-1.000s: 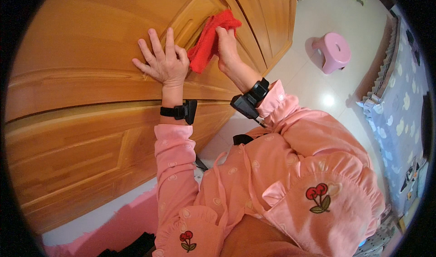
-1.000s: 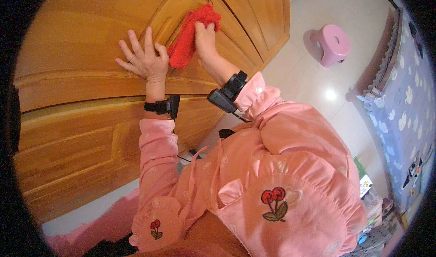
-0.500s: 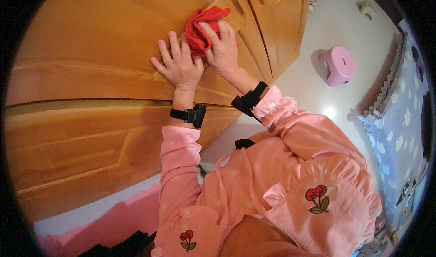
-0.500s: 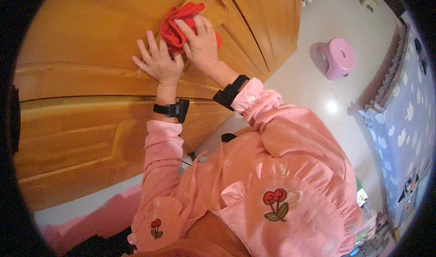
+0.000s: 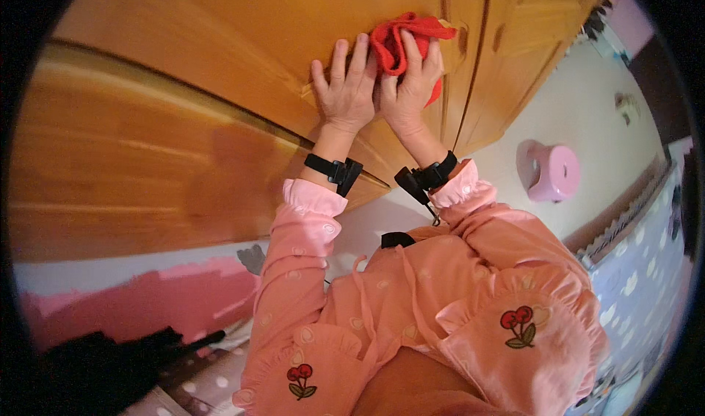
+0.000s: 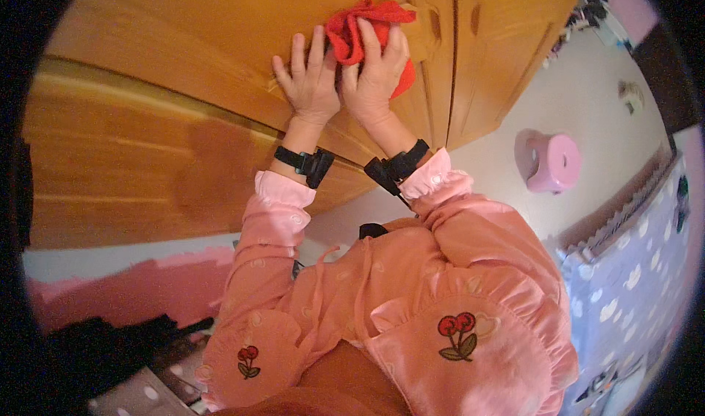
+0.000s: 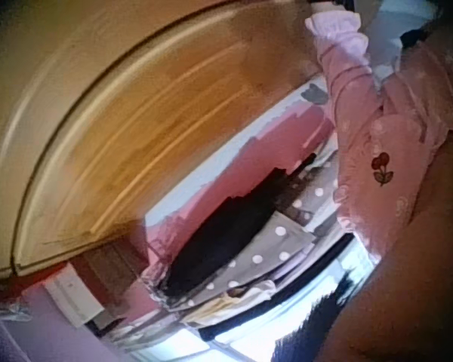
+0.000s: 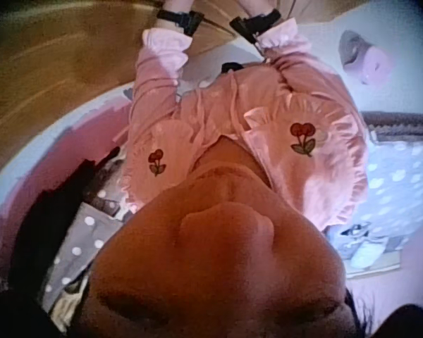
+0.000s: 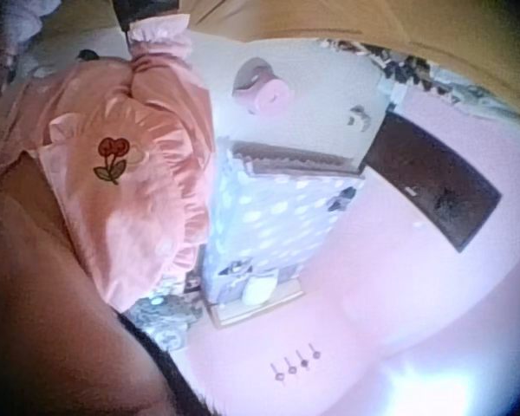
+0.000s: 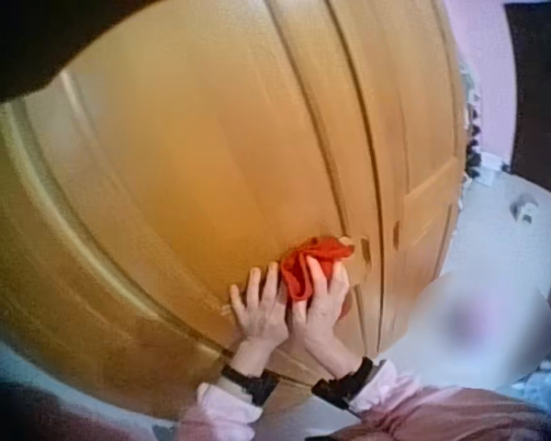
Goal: The person wipes a wooden wardrobe door with a red cloth, then moves to a window and wipes the frame and glass. The person uses both hands to wipe the surfaces in a repetitive motion.
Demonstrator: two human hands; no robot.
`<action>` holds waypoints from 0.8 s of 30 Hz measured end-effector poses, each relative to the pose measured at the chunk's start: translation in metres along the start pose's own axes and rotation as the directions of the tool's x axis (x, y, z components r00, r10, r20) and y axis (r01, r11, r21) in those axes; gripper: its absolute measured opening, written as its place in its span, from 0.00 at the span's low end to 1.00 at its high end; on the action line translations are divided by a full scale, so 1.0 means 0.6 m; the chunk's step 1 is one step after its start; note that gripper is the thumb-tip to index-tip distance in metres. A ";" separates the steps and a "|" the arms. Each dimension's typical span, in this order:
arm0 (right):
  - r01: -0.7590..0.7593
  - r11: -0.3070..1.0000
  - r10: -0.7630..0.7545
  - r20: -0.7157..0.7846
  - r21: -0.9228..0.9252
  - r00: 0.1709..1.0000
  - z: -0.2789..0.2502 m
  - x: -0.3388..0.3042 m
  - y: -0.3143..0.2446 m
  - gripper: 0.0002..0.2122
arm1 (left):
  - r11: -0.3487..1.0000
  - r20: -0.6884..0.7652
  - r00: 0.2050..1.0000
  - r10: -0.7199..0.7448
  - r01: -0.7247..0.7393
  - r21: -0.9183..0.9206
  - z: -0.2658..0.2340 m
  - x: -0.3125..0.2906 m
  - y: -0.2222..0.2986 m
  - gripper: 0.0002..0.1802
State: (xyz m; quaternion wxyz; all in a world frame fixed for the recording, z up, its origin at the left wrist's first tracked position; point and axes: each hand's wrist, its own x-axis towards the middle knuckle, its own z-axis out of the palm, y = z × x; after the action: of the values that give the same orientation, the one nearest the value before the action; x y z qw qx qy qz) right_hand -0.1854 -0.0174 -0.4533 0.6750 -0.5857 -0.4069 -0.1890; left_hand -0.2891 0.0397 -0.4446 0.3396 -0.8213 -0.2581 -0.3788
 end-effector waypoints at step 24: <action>0.575 0.741 -0.648 0.143 0.347 0.748 0.056 -0.014 -0.088 0.20 | 0.680 0.011 0.694 -0.719 0.708 -0.192 -0.195 -0.096 0.038 0.35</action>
State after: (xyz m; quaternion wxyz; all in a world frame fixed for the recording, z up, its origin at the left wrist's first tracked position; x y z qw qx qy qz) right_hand -0.2399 -0.0002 -0.4266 0.5919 -0.3352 -0.6834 -0.2652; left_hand -0.3594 -0.0722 -0.4425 0.0971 -0.6703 -0.5107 -0.5296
